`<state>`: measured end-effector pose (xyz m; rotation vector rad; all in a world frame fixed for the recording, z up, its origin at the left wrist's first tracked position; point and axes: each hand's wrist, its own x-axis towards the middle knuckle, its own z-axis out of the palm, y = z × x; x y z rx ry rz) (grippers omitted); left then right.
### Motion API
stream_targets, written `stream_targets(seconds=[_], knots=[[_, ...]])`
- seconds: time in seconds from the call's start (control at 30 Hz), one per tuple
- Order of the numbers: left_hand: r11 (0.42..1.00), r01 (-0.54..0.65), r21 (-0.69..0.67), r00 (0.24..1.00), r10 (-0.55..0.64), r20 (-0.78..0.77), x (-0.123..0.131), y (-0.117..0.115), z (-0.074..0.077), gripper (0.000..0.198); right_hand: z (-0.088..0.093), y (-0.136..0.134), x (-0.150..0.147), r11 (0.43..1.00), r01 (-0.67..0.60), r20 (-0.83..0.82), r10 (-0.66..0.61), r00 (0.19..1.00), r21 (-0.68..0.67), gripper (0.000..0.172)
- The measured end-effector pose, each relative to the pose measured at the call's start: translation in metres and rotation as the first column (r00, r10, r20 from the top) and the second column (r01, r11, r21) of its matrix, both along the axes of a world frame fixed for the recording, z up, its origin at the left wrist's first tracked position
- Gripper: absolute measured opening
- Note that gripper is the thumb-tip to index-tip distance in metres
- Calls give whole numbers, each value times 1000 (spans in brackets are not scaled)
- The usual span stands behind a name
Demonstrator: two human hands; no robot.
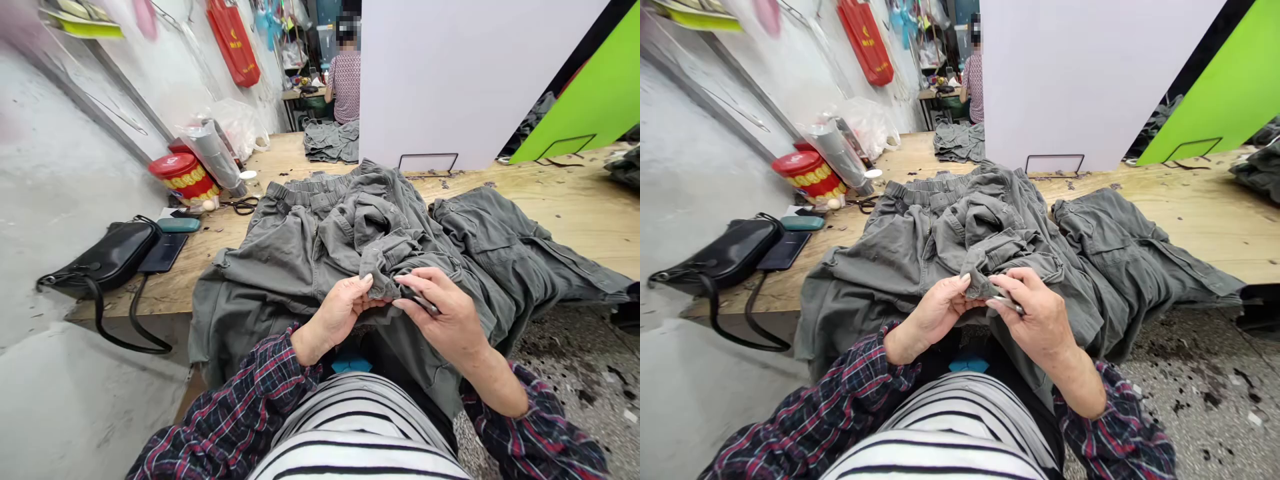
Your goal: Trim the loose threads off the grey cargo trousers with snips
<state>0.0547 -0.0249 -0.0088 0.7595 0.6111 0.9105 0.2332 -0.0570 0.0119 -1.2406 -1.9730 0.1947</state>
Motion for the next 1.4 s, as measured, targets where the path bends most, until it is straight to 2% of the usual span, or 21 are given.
stream_targets(seconds=[0.17, 0.3, 0.4, 0.47, 0.5, 0.57, 0.63, 0.67, 0.73, 0.8, 0.87, 0.93, 1.03, 1.17, 1.2, 1.3, 1.4], knots=[[997, -38, -70, 999, 38, -4, -1, 1, 1, 26, -3, 13, -11, 998, -54, 170, 46, 984, 39, 22], [997, -73, -40, 997, 72, -34, -2, 5, 1, 25, -6, -1, -19, 995, -100, 130, 95, 987, 30, 22], [996, -87, -8, 996, 87, -24, -4, 8, -1, 22, -13, -27, -31, 946, -268, 187, 301, 935, -184, 19], [997, -81, 0, 996, 81, -37, -5, 8, -3, 20, -16, -42, -36, 887, -310, 278, 411, 868, -342, 17], [997, -75, 0, 996, 75, -50, -6, 7, -4, 18, -15, -45, -37, 879, -306, 304, 424, 853, -366, 18], [997, -71, -9, 995, 70, -71, -7, 5, -5, 15, -9, -44, -33, 923, -260, 298, 342, 891, -283, 19], [997, -71, -21, 996, 70, -62, -9, 2, -6, 13, -2, -32, -21, 985, -116, 256, 145, 956, -125, 25], [997, -74, -25, 996, 73, -48, -10, 1, -7, 12, -1, -24, -13, 998, -14, 246, 30, 969, -65, 26], [995, -94, -36, 995, 94, -17, -12, -1, -10, 11, -5, -8, 5, 984, 179, 258, -167, 952, -23, 25], [988, -136, -66, 991, 136, -5, -16, -3, -16, 11, -17, 2, 20, 958, 277, 256, -249, 934, -78, 20], [978, -176, -109, 984, 177, -4, -18, -3, -23, 10, -30, 5, 31, 938, 282, 243, -231, 942, -204, 23], [966, -201, -162, 979, 204, 0, -20, -4, -31, 12, -38, 2, 35, 913, 228, 240, -151, 959, -338, 27], [942, -227, -246, 971, 237, 13, -20, -3, -38, 14, -35, -6, 31, 901, 157, 231, -65, 971, -405, 27], [898, -278, -341, 945, 319, 70, -18, 2, -39, 8, -19, -13, 11, 949, 48, 196, 14, 980, -310, 24], [886, -286, -364, 938, 336, 81, -17, 5, -39, 7, -18, -14, 4, 962, 32, 223, 31, 974, -272, 28], [864, -303, -402, 924, 369, 98, -17, 12, -38, 10, -22, -18, -14, 989, 72, 392, -16, 920, -127, 41], [886, -323, -333, 932, 359, 51, -20, 11, -35, 13, -34, -18, -19, 994, 105, 460, -94, 883, 0, 33]])
